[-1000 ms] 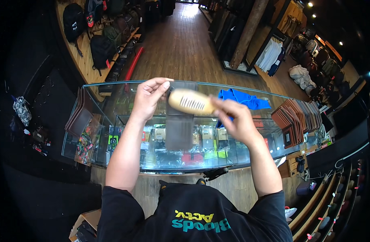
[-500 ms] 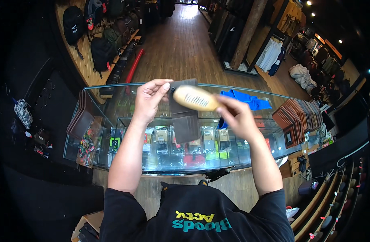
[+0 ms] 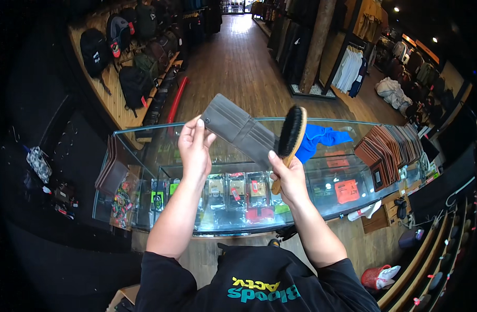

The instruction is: The person is using a brush to clean various leather wallets on a display counter.

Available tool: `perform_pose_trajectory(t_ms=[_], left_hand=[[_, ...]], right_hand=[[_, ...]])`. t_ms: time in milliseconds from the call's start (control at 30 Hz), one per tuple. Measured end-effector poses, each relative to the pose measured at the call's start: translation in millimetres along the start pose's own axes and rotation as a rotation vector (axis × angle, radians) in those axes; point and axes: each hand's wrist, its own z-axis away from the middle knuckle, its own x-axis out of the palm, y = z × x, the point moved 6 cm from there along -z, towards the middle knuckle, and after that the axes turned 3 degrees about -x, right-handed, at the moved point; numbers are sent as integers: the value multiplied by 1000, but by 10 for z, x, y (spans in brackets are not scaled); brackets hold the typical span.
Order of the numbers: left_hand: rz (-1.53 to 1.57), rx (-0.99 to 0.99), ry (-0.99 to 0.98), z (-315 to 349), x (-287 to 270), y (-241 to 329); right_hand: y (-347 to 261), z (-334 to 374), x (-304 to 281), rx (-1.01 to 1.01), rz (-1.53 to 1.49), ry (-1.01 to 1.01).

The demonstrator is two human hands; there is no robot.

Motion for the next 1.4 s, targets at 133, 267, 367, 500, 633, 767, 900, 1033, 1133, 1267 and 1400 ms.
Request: perform_pose_trajectory(t_ms=[133, 267, 367, 500, 633, 767, 900, 1033, 1133, 1267, 1400], left_hand=[[-16, -15, -72, 51, 43, -19], [-287, 185, -159, -28, 16, 249], [-530, 174, -283, -14, 148, 277], [-618, -143, -487, 46, 157, 134], [-785, -149, -429, 28, 130, 132], [-1252, 124, -557, 187, 379, 425], [-1116, 216, -646, 337, 566, 452], [-908, -171, -720, 267, 393, 138], [-870, -208, -580, 216, 245, 9], [-770, -125, -328, 12, -30, -102], [-504, -211, -167, -87, -237, -209]], right_hand=[[-129, -344, -94, 10, -27, 102], [-453, -801, -105, -109, 297, -93], [-448, -1049, -89, -127, 413, -291], [-179, -1094, -6, -60, 509, -356], [2, -1069, -31, -101, 452, -373], [86, -1008, -7, -22, 468, -488], [-86, -960, 19, -29, 468, -540], [-52, -1038, -49, -121, 290, -419], [-290, -909, 36, -414, 631, -269], [-228, -781, 141, -654, 989, -359], [-181, -673, 291, -737, 957, -446]])
